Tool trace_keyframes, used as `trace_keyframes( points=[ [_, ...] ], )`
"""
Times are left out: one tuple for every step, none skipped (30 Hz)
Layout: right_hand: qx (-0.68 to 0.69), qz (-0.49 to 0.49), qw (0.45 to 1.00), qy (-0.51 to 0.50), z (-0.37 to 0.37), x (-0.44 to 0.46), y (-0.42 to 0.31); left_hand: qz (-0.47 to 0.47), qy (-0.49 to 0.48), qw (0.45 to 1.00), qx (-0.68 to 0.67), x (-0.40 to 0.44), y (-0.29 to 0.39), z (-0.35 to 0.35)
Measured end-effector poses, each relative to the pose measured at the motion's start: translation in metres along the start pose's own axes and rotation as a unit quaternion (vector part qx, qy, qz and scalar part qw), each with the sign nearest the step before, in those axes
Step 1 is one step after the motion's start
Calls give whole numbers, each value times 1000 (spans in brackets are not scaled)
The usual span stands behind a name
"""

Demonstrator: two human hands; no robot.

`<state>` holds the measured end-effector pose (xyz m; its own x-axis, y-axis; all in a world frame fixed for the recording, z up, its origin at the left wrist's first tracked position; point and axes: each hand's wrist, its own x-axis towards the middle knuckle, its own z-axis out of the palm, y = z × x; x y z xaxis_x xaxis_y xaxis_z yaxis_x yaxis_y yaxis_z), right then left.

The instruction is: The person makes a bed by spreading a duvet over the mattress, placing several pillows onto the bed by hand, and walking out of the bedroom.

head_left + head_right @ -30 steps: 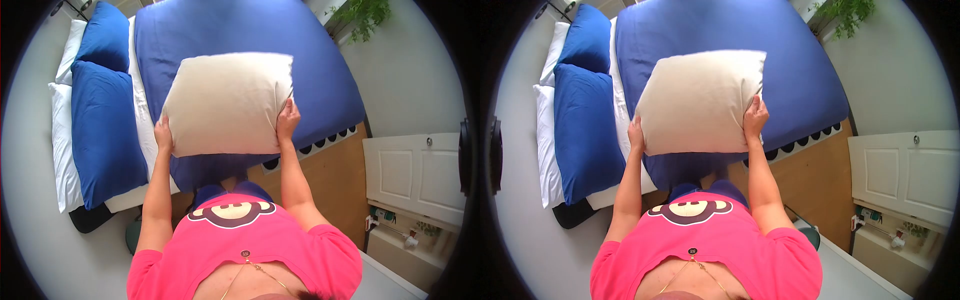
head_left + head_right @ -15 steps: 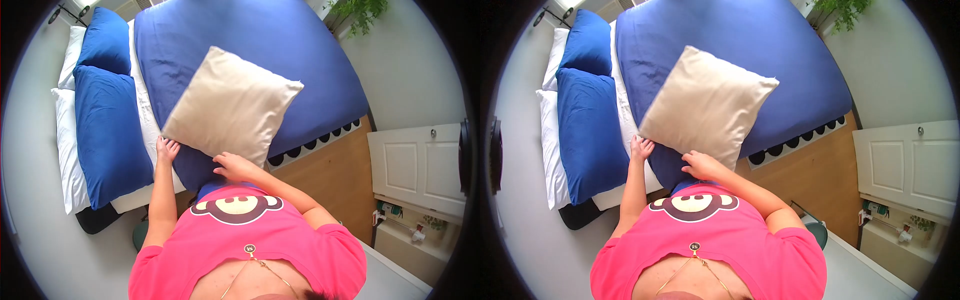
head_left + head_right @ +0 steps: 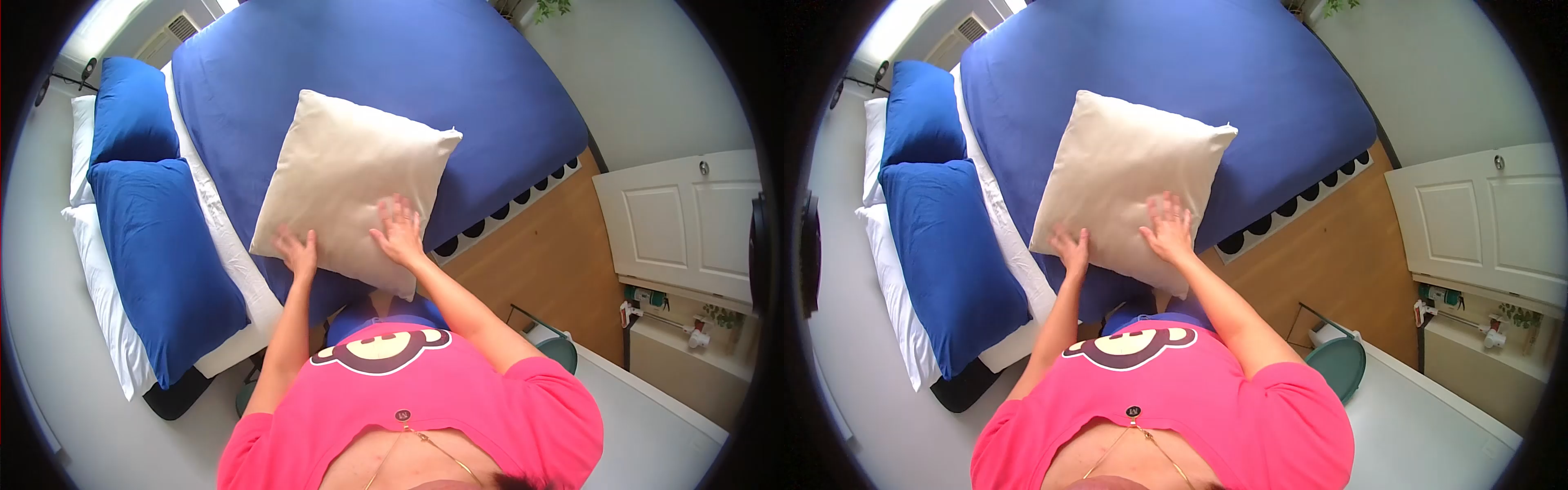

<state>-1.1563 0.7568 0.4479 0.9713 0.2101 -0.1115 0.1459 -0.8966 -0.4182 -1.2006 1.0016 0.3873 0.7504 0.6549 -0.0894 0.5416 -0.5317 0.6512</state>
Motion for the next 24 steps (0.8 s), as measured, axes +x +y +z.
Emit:
trace_keyframes(
  points=[
    [33, 42, 998, 32, 6, -1, 10, -32, 98, 992, -76, -1, -13, 3],
    [130, 145, 978, 71, 22, 2, 31, -235, 48, 951, -194, -13, 5, -12],
    [221, 242, 939, 105, 34, 6, 55, -425, -2, 852, -305, -28, 28, -29],
    [348, 308, 883, 70, 30, 9, 72, -481, -122, 761, -418, -40, 17, -28],
    [466, 369, 804, 31, 23, 15, 80, -513, -234, 643, -518, -46, 7, -26],
    [549, 369, 748, -51, 17, 17, 85, -472, -250, 658, -530, -48, 2, -15],
    [624, 366, 678, -133, 10, 17, 82, -430, -266, 674, -538, -50, 3, -2],
    [580, 348, 725, -134, 16, 20, 77, -389, -282, 689, -543, -48, 5, 0],
    [599, 347, 707, -146, 23, 20, 70, -368, -243, 711, -548, -39, 4, -4],
    [615, 347, 690, -157, 22, 18, 59, -347, -203, 730, -553, -27, 13, -10],
    [630, 344, 675, -168, 17, 18, 46, -323, -162, 746, -559, -14, 24, -17],
    [659, 335, 641, -205, 5, 16, 25, -340, -157, 717, -588, 1, 28, -30],
    [669, 316, 634, -227, 16, 13, 15, -361, -184, 678, -613, 14, 38, -49],
    [668, 303, 639, -230, 17, 8, -4, -383, -254, 641, -615, 28, 34, -57],
    [669, 285, 644, -239, 18, 5, -24, -398, -317, 603, -614, 42, 27, -70],
    [658, 266, 657, -253, 20, 6, -35, -353, -249, 691, -580, 56, 21, -79],
    [650, 244, 670, -263, 20, 12, -42, -304, -176, 769, -534, 71, 19, -84],
    [624, 239, 669, -325, 18, 17, -41, -256, -105, 836, -474, 88, 18, -90],
    [609, 226, 662, -373, 6, 22, -52, -216, -55, 873, -433, 104, 36, -111],
    [581, 196, 677, -407, -8, 26, -65, -177, -11, 904, -389, 119, 70, -143],
    [551, 169, 690, -437, -20, 27, -74, -134, 45, 929, -341, 130, 101, -173],
    [519, 147, 728, -424, -27, 24, -80, -39, 78, 936, -342, 140, 127, -202],
    [485, 124, 763, -408, -33, 21, -87, -24, 21, 917, -399, 164, 132, -227],
    [450, 101, 796, -392, -35, 22, -89, -15, 16, 925, -380, 173, 158, -258]
  ],
)
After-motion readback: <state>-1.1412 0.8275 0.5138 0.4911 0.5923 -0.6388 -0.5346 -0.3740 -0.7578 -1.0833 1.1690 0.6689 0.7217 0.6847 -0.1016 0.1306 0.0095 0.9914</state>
